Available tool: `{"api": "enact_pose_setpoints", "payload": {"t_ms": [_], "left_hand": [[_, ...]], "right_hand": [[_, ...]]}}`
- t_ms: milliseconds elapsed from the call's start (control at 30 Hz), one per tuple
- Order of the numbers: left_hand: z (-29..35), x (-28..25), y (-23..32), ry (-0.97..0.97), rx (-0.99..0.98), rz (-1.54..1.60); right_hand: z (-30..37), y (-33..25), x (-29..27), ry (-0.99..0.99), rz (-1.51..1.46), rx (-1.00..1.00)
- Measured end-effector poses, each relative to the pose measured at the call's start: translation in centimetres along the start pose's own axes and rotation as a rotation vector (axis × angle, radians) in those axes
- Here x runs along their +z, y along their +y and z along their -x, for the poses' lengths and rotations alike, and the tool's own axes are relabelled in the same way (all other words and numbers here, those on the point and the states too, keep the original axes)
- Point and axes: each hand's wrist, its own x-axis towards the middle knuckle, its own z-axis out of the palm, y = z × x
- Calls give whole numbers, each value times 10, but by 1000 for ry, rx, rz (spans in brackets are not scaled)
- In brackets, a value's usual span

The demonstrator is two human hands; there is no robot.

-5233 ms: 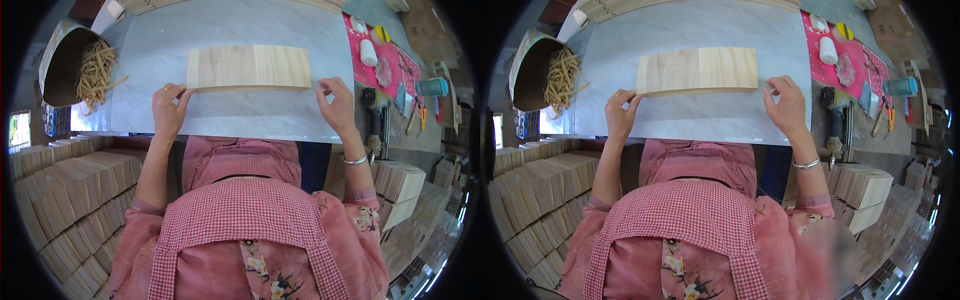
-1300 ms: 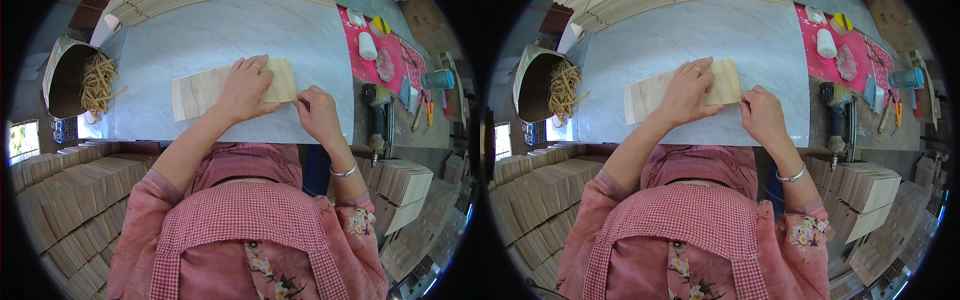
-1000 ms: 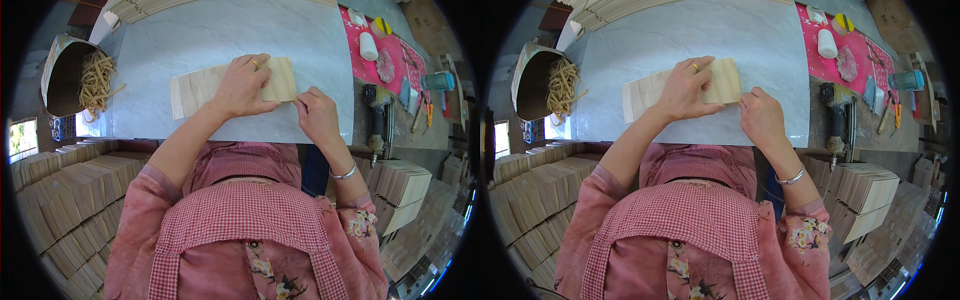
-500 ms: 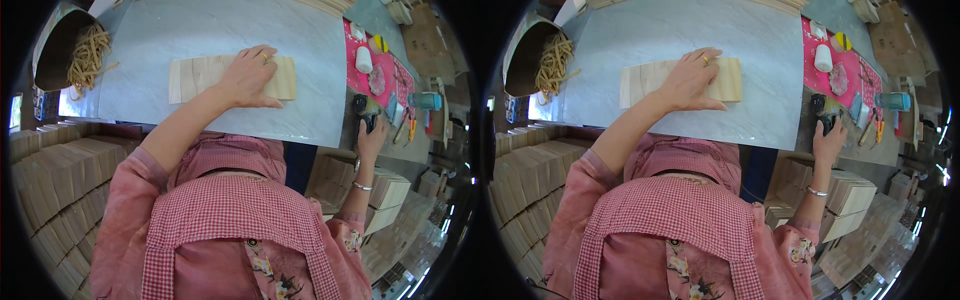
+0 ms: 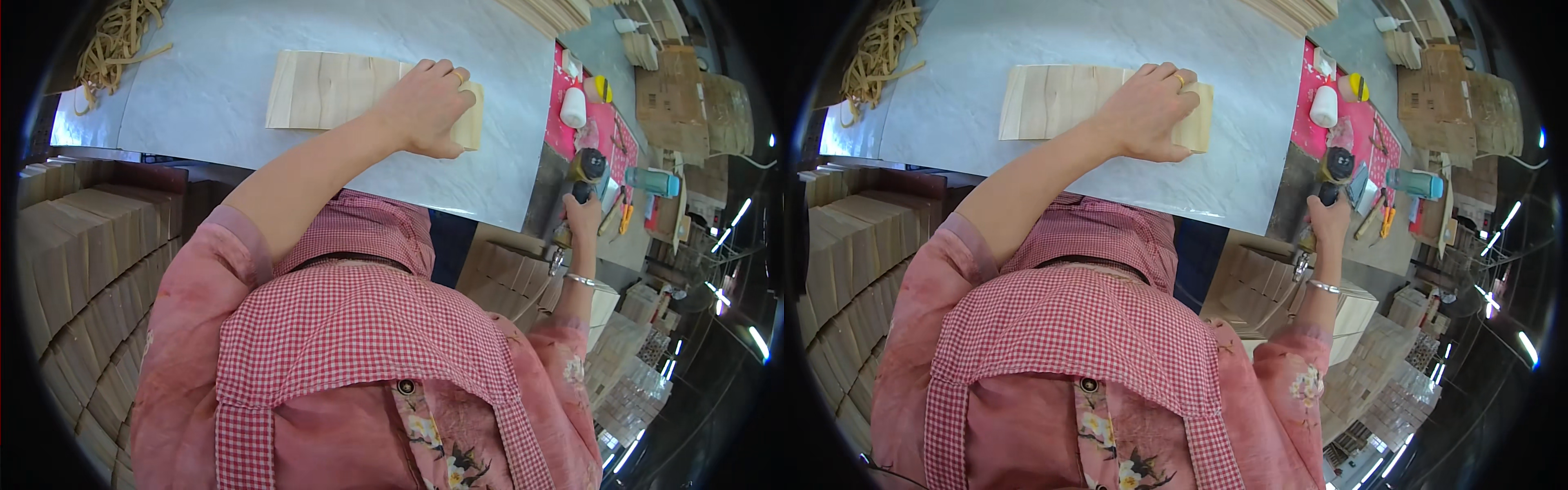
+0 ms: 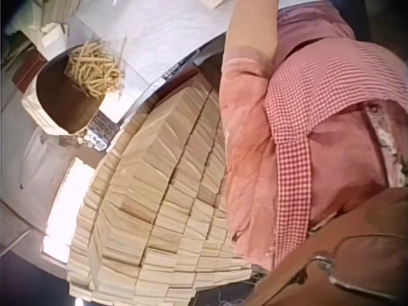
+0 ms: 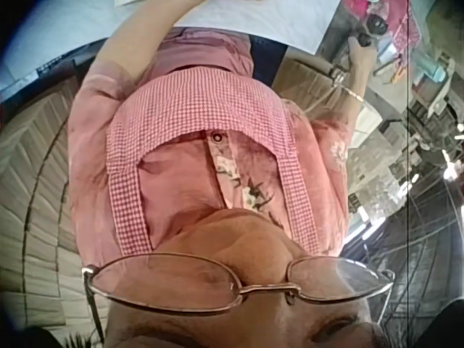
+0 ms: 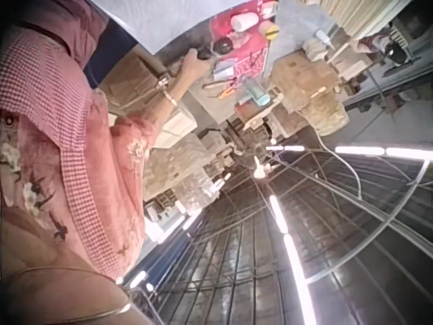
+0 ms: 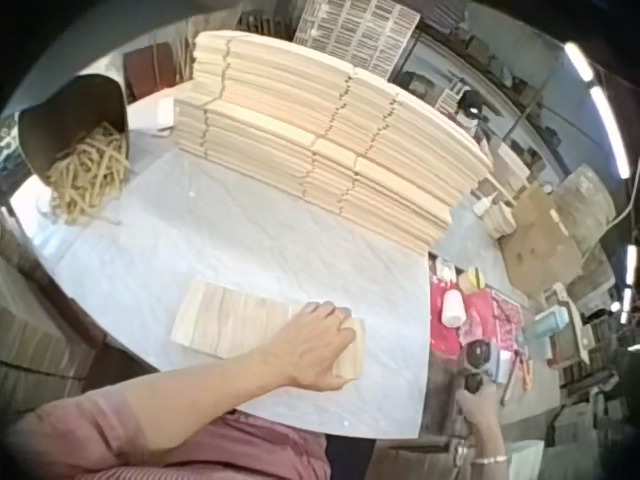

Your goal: Assembling wooden box structures by applying glue and using a pneumatic stapler.

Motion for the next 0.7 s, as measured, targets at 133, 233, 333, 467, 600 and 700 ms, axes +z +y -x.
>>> {"api": "enact_pose_setpoints", "payload": {"t_ms": [133,233,333,467,600,700], "left_hand": [[1,3,-2,35,4,5],[0,4,-2,63,11,17],[0,2,-2,32,-1,10],[-1,1,-1,15,-13,10],[-1,1,0,15,-20,7],[0,1,1,34,-23,4]], "right_hand": [[51,-69,-26,-112,-194,8],[94,-109,-36,-180,-306,-35],[126,-142,-37,-248,-409,-86],[135,-154,-32,-312,-425,-81],[137,-158,-30,-357,-411,-65],[138,-159,-28,-365,-407,-83]]}}
